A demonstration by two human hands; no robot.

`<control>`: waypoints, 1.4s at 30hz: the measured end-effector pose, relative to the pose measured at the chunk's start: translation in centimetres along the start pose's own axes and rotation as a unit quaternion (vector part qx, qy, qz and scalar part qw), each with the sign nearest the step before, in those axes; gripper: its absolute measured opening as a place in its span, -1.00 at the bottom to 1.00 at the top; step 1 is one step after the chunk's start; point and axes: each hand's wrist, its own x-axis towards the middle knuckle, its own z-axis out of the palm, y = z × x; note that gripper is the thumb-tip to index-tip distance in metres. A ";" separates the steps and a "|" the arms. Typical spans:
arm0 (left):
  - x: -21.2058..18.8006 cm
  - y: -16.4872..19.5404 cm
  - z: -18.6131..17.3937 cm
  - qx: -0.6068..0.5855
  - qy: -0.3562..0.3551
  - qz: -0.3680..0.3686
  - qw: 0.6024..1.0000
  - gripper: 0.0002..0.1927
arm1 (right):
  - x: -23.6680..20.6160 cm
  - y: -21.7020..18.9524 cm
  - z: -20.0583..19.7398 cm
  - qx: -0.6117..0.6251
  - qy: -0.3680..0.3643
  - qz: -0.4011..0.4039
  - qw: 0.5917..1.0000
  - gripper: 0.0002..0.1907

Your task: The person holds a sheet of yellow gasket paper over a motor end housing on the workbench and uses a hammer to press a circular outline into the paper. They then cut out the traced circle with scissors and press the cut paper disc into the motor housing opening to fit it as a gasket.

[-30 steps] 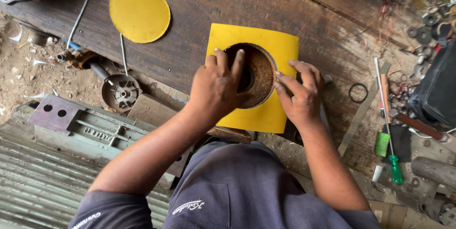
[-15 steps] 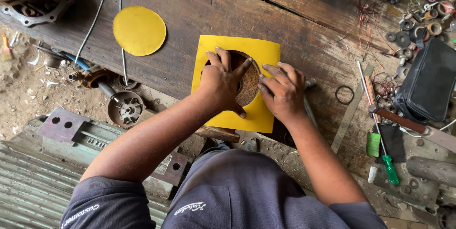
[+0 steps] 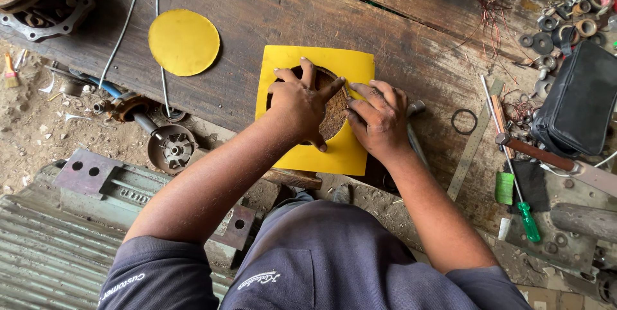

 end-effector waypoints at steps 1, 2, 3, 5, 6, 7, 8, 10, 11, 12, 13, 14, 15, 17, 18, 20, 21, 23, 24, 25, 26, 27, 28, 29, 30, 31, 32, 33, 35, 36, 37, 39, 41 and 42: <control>0.1 0.1 -0.1 0.004 -0.008 -0.003 1.000 0.51 | 0.0 0.0 0.0 0.001 0.000 0.001 1.000 -0.78; 0.2 0.1 -0.1 0.012 -0.006 0.000 1.000 0.50 | 0.0 0.0 0.0 0.002 0.001 0.001 1.000 -0.78; 0.2 0.1 -0.1 0.021 -0.004 0.003 1.000 0.50 | 0.0 0.0 0.1 0.002 0.001 0.002 1.000 -0.78; 0.1 0.1 -0.1 0.028 -0.001 0.007 1.000 0.50 | 0.0 -0.1 0.1 0.003 0.001 0.004 1.000 -0.78; 0.0 0.1 -0.1 0.027 -0.001 0.008 1.000 0.50 | 0.0 -0.1 0.1 0.003 0.001 0.005 1.000 -0.78; 0.0 0.0 -0.2 0.026 -0.001 0.009 1.000 0.50 | 0.0 -0.1 0.1 0.003 0.002 0.006 1.000 -0.78; 0.0 0.0 -0.2 0.013 -0.012 0.008 1.000 0.50 | 0.0 -0.1 0.1 0.003 0.002 0.006 1.000 -0.78; 0.0 -0.1 -0.5 -0.013 -0.033 0.006 0.999 0.52 | 0.0 -0.2 0.1 0.006 0.006 0.008 1.000 -0.77; 0.0 -0.2 -0.5 -0.013 -0.033 0.010 0.999 0.52 | -0.1 -0.2 0.2 0.010 0.008 0.011 1.000 -0.77; 0.0 -0.2 -0.6 -0.014 -0.034 0.013 0.999 0.52 | -0.1 -0.2 0.2 0.014 0.011 0.013 1.000 -0.77; 0.0 -0.3 -0.6 -0.014 -0.034 0.017 0.999 0.51 | -0.1 -0.3 0.2 0.014 0.011 0.016 1.000 -0.77; 0.0 -0.2 -0.7 -0.017 -0.031 0.013 0.999 0.51 | -0.1 -0.3 0.2 0.015 0.012 0.017 1.000 -0.77; 0.0 -0.2 -0.7 -0.020 -0.028 0.010 0.999 0.51 | -0.2 -0.3 0.2 0.015 0.012 0.019 1.000 -0.77; 0.0 -0.1 -0.6 -0.025 -0.024 0.005 0.999 0.50 | -0.3 -0.4 0.2 0.018 0.014 0.023 0.999 -0.76; 0.0 -0.1 -0.6 -0.028 -0.023 0.004 0.999 0.50 | -0.3 -0.5 0.2 0.020 0.015 0.026 0.999 -0.76; 0.0 -0.1 -0.5 -0.035 -0.018 0.004 0.999 0.50 | -0.4 -0.6 0.3 0.022 0.019 0.035 0.999 -0.75; -0.1 -0.1 -0.4 -0.039 -0.013 0.005 0.999 0.50 | -0.5 -0.6 0.3 0.024 0.022 0.039 0.999 -0.75; 0.0 -0.1 -0.2 -0.043 -0.013 0.005 0.999 0.50 | -0.9 -0.7 0.3 0.040 0.026 0.053 0.997 -0.73; 0.0 -0.1 -0.2 -0.042 -0.016 0.003 0.999 0.50 | -1.2 -0.7 0.2 0.048 0.030 0.059 0.997 -0.72; 0.1 -0.1 -0.2 -0.041 -0.017 -0.001 0.999 0.51 | -1.6 -0.7 0.0 0.073 0.048 0.067 0.994 -0.70; 0.2 -0.1 -0.2 -0.035 -0.008 0.000 0.999 0.51 | -2.3 -0.7 -0.3 0.098 0.066 0.075 0.990 -0.69; 0.2 0.0 0.0 -0.030 -0.001 0.001 1.000 0.51 | -3.1 -0.6 -0.7 0.122 0.082 0.083 0.986 -0.67; 0.2 0.0 0.2 -0.026 0.007 0.004 1.000 0.51 | -3.9 -0.5 -1.2 0.107 0.090 0.093 0.986 -0.68; 0.2 0.1 0.3 -0.036 0.018 -0.003 0.999 0.52 | -4.9 -0.4 -1.8 0.092 0.097 0.104 0.986 -0.68; 0.3 0.1 0.5 -0.045 0.029 -0.009 0.999 0.52 | -5.8 -0.4 -2.4 0.077 0.104 0.116 0.985 -0.68; 0.2 0.2 0.7 -0.053 0.038 -0.014 0.998 0.53 | -6.7 -0.4 -3.1 0.078 0.096 0.131 0.984 -0.68; 0.2 0.2 1.0 -0.059 0.045 -0.013 0.997 0.54 | -7.4 -0.5 -3.6 0.079 0.089 0.144 0.982 -0.67; 0.3 0.2 1.2 -0.064 0.054 -0.011 0.996 0.55 | -7.8 -0.6 -4.1 0.079 0.083 0.158 0.981 -0.66; 0.5 0.0 1.3 -0.049 0.074 0.000 0.996 0.56 | -8.0 -1.3 -4.3 0.068 0.087 0.096 0.989 -0.64; 0.5 0.0 1.5 -0.032 0.081 0.009 0.996 0.57 | -7.9 -1.8 -4.2 0.062 0.083 0.068 0.992 -0.64; 0.5 0.1 1.5 -0.015 0.087 0.018 0.996 0.59 | -7.4 -2.4 -3.7 0.071 0.060 0.042 0.995 -0.65; 0.5 0.3 1.2 0.014 0.069 0.024 0.997 0.61 | -6.3 -3.7 -2.6 0.070 0.019 0.009 0.997 -0.70; 0.4 0.5 0.6 0.028 0.057 0.029 0.998 0.62 | -5.3 -4.6 -1.4 0.045 -0.009 -0.007 0.999 -0.73; 0.2 0.5 0.3 0.025 0.052 0.029 0.998 0.61 | -5.1 -4.8 -1.1 0.040 -0.015 -0.003 0.999 -0.74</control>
